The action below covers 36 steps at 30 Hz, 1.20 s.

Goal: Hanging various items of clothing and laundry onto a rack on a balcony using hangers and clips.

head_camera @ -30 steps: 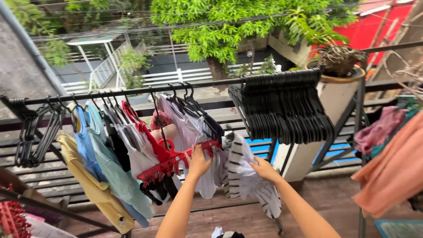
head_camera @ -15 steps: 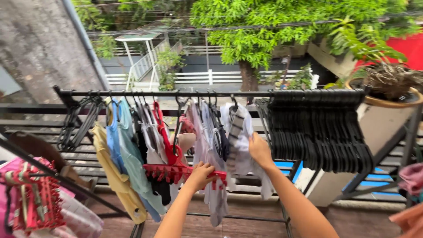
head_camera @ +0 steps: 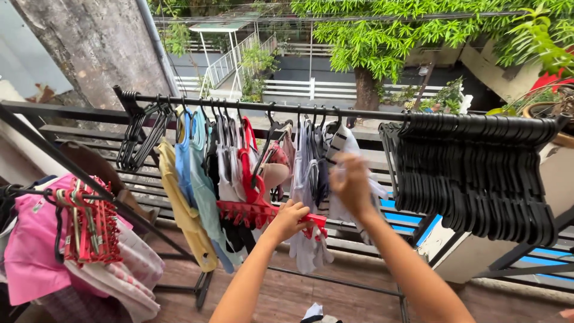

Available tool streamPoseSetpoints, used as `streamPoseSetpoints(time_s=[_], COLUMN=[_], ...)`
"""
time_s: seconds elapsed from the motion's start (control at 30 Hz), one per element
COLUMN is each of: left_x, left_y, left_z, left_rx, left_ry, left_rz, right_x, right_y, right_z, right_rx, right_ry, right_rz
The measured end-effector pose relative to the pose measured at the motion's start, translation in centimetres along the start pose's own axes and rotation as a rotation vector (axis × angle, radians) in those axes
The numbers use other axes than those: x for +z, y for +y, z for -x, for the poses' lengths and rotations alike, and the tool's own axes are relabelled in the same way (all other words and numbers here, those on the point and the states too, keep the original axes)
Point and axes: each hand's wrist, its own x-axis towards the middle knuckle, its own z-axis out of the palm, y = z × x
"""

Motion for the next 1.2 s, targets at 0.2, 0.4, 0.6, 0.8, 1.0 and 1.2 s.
streamPoseSetpoints(time_s=[0.2, 0.4, 0.6, 0.8, 1.0, 1.2], left_x=[0.5, -0.9, -5.4, -4.1, -4.7, -4.0], left_y=[-0.7, -2.9, -4.8, -7.7, -7.7, -7.7], left_z=[0.8, 1.8, 0.8, 0.7, 1.8, 5.2], left_rx=[0.026, 0.007, -0.289, -0.455, -0.386, -0.300], left_ry=[0.004, 0.028, 0.326, 0.140, 0.075, 0.138], left_rz=[0.152, 0.435, -0.353, -0.601, -0.443, -0.265], right_x=[4.4, 8.6, 4.3, 2.4, -3.5, -4.4], right_y=[-3.6, 0.0, -3.0, -2.2, -2.5, -0.5], right_z=[6.1, 12.8, 9.4, 8.1, 6.7, 9.8], right_rx=[0.274, 0.415, 0.516, 0.530, 0.584, 0.645], right_ry=[-1.096, -0.886, -0.781, -0.720, -0.822, -0.882], right_rz=[-0.271, -0.679, -0.449, -0.403, -0.426, -0.576])
